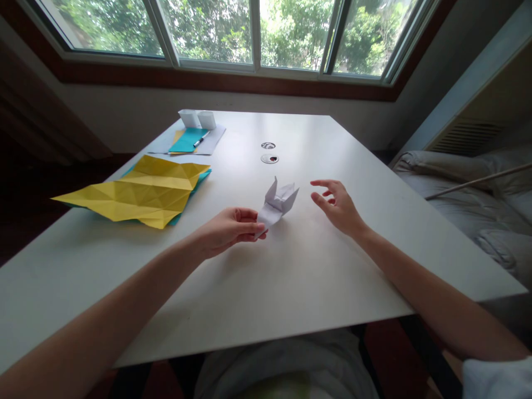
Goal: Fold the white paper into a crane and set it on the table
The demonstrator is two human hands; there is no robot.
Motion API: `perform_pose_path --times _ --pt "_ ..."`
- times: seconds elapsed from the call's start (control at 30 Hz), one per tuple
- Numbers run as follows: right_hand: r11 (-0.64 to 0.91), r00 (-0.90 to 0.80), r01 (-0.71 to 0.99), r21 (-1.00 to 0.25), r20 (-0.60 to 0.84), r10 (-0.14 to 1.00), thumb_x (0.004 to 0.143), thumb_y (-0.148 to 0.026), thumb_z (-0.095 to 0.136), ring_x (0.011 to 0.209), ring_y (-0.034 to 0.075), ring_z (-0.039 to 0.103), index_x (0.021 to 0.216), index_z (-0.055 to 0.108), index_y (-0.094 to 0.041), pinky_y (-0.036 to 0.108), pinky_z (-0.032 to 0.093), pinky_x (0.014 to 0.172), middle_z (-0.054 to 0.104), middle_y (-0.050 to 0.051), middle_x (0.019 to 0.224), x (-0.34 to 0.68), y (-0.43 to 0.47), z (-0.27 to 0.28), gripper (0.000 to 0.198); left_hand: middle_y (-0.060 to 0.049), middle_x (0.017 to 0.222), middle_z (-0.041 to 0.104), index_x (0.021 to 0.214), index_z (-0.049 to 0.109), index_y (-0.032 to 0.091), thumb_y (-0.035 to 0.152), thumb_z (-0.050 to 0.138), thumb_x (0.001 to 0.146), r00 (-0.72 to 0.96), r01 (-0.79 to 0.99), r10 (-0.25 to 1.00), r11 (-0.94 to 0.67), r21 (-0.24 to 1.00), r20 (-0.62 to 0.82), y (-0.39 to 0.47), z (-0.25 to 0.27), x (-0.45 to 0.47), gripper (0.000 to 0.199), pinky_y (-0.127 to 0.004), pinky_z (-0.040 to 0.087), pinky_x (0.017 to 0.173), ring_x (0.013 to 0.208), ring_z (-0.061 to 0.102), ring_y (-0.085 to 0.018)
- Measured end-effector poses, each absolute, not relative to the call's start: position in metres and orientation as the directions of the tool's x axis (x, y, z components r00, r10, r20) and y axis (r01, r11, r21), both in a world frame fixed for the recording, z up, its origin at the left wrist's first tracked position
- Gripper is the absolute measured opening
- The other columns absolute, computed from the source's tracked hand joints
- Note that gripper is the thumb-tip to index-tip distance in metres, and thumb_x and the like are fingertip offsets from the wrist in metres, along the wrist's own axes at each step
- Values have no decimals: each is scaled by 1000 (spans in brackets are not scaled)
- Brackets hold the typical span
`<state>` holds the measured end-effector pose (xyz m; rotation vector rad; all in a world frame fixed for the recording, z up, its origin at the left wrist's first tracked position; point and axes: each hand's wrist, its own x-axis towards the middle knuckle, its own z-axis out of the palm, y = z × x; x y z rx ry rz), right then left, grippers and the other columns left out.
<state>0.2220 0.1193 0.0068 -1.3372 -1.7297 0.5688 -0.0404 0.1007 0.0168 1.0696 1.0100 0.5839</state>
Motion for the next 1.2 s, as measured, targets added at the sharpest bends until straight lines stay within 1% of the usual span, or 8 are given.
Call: perform_pose_path --times 0.1,0.2,0.33,0.4,0.53,0.67,0.83,1.2 --pt "406 -222 549 -730 341 913 76 -47 59 75 16 56 102 60 -19 27 46 62 62 7 94 213 112 8 38 -7 79 69 84 62 14 25 77 62 463 82 788 418 905 -406 97 18 -36 29 -22 50 65 75 65 -14" --pt "442 -294 570 -692 331 897 73 -44 63 66 13 54 90 62 -19 26 43 60 64 3 82 202 104 9 30 -7 79 70 88 62 15 28 74 64 543 167 726 398 902 -421 91 22 -32 30 -23 50 66 75 65 -15" --pt "470 -318 609 -639 347 882 79 -38 58 59 11 51 74 63 -19 24 40 57 63 1 71 197 100 11 20 -7 75 69 87 64 16 38 66 72 628 365 658 222 904 -416 88 31 -34 27 -21 49 56 66 65 -14" --pt "478 -315 601 -641 359 878 80 -37 58 60 11 52 76 64 -20 24 40 57 63 1 73 199 101 12 19 -6 71 68 86 64 16 41 64 73 591 417 725 101 903 -353 90 34 -37 28 -21 47 51 61 63 -14" --pt "478 -316 574 -665 360 878 79 -35 59 62 11 52 78 65 -19 24 42 58 63 2 76 204 103 11 17 -2 61 64 87 61 17 42 65 71 449 459 886 -114 881 -119 96 32 -42 31 -21 45 48 55 60 -14" --pt "500 -351 537 -679 358 865 77 -36 62 63 11 54 83 65 -19 25 45 60 61 5 89 205 103 9 18 0 60 64 92 60 18 43 63 73 397 498 918 -242 833 30 95 25 -38 31 -22 46 51 53 60 -13" --pt "497 -337 520 -694 368 867 74 -40 65 64 11 56 94 63 -20 27 48 61 59 6 99 207 102 10 29 1 57 61 89 62 17 40 60 75 375 504 921 -294 812 101 91 20 -31 26 -21 44 50 50 57 -12" --pt "492 -345 522 -697 354 869 78 -29 60 64 11 55 85 64 -18 24 45 58 62 4 84 205 106 6 13 1 56 60 90 64 15 38 60 75 339 442 935 -254 860 102 94 10 -22 28 -20 45 47 49 56 -11"
